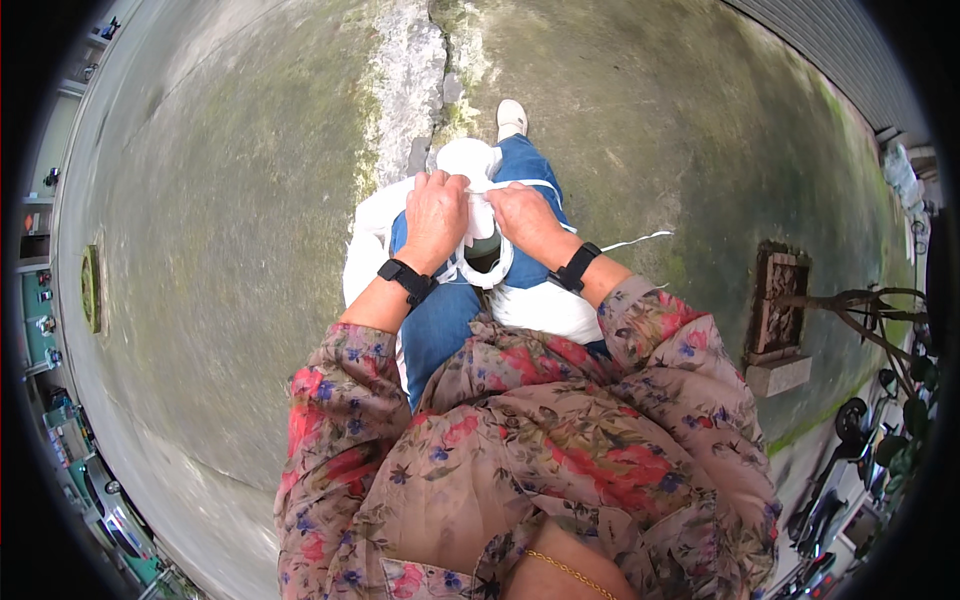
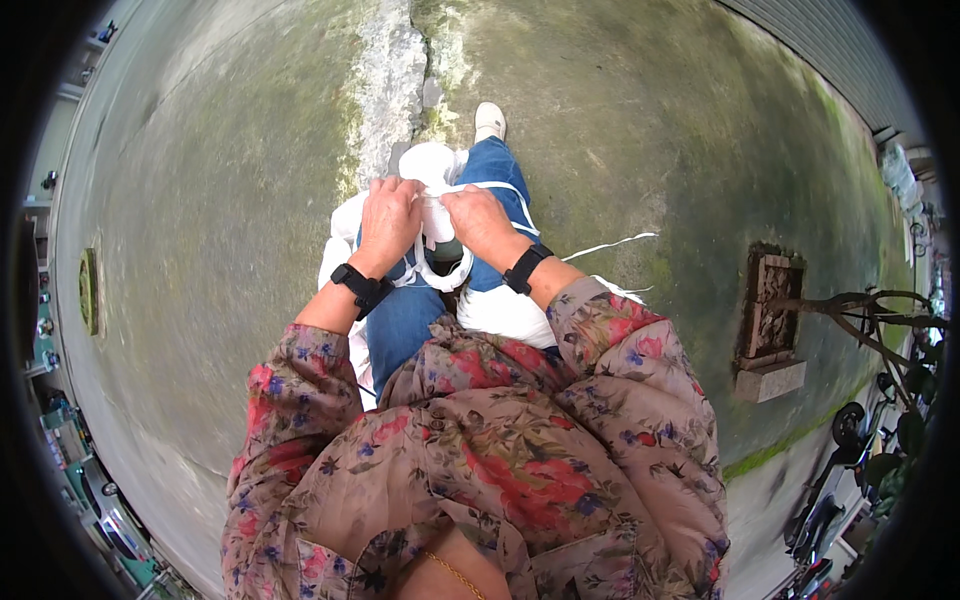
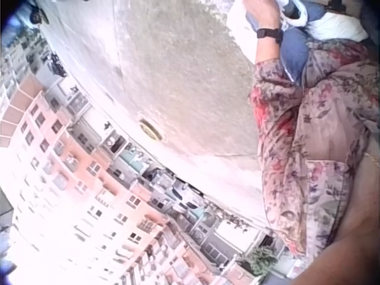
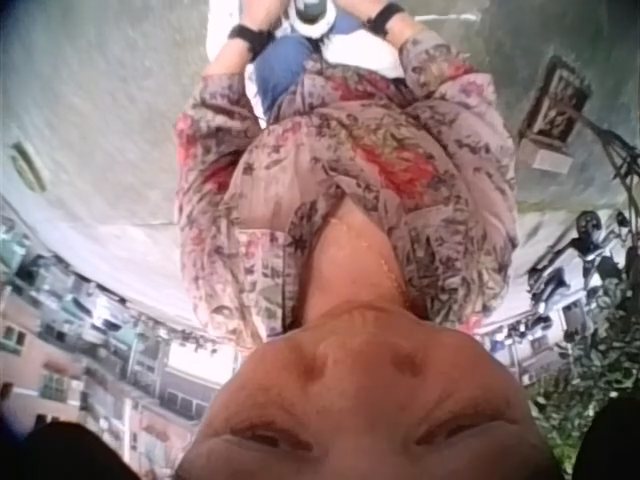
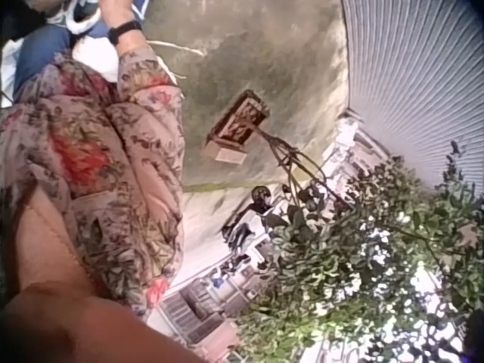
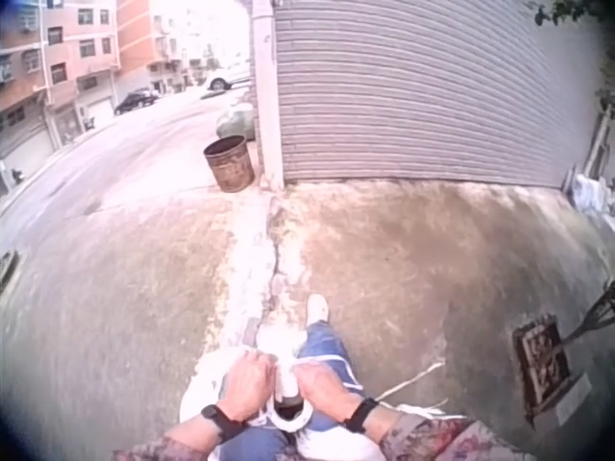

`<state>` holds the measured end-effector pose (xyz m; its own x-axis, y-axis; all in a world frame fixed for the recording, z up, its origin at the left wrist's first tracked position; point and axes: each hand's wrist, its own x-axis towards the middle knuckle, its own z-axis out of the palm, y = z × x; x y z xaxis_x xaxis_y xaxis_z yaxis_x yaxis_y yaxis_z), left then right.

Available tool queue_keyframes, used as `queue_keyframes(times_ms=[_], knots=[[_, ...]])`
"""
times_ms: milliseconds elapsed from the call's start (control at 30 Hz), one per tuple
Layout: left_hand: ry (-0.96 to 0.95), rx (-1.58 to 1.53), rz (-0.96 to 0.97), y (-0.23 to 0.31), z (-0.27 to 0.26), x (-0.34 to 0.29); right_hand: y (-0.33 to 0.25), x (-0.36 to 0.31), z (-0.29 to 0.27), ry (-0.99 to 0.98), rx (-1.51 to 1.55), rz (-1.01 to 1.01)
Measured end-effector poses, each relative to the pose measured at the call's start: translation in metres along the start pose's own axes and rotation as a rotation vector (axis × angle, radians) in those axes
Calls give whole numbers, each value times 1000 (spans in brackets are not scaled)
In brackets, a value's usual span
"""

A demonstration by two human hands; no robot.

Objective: The recorder is lacing a pair of white shoes held on their lap.

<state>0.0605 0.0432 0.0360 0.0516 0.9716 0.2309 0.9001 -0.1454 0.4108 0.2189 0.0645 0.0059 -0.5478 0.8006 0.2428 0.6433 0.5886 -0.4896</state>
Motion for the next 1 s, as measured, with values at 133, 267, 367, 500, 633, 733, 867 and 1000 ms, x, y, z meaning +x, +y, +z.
queue_keyframes(times_ms=[133,267,367,500,633,733,867,1000], knots=[[-228,-30,135,-12,12,33,-7,3,1,-101,-191,-45],[-497,109,234,-7,13,51,-13,-2,1,-111,-336,-94],[-531,83,273,-6,4,60,-21,2,-2,-96,-423,-46],[-727,-423,-94,-14,-8,65,-22,6,-9,-85,-476,-88],[-893,-618,-97,-13,-12,70,-20,1,-12,10,-342,-257],[-1027,-720,-196,9,-41,80,-21,-7,-32,55,-178,-377],[-1053,-854,-132,38,-38,84,-37,-18,-48,116,-10,-520],[-1047,-547,65,42,-2,90,-66,-10,-107,380,89,-540]])
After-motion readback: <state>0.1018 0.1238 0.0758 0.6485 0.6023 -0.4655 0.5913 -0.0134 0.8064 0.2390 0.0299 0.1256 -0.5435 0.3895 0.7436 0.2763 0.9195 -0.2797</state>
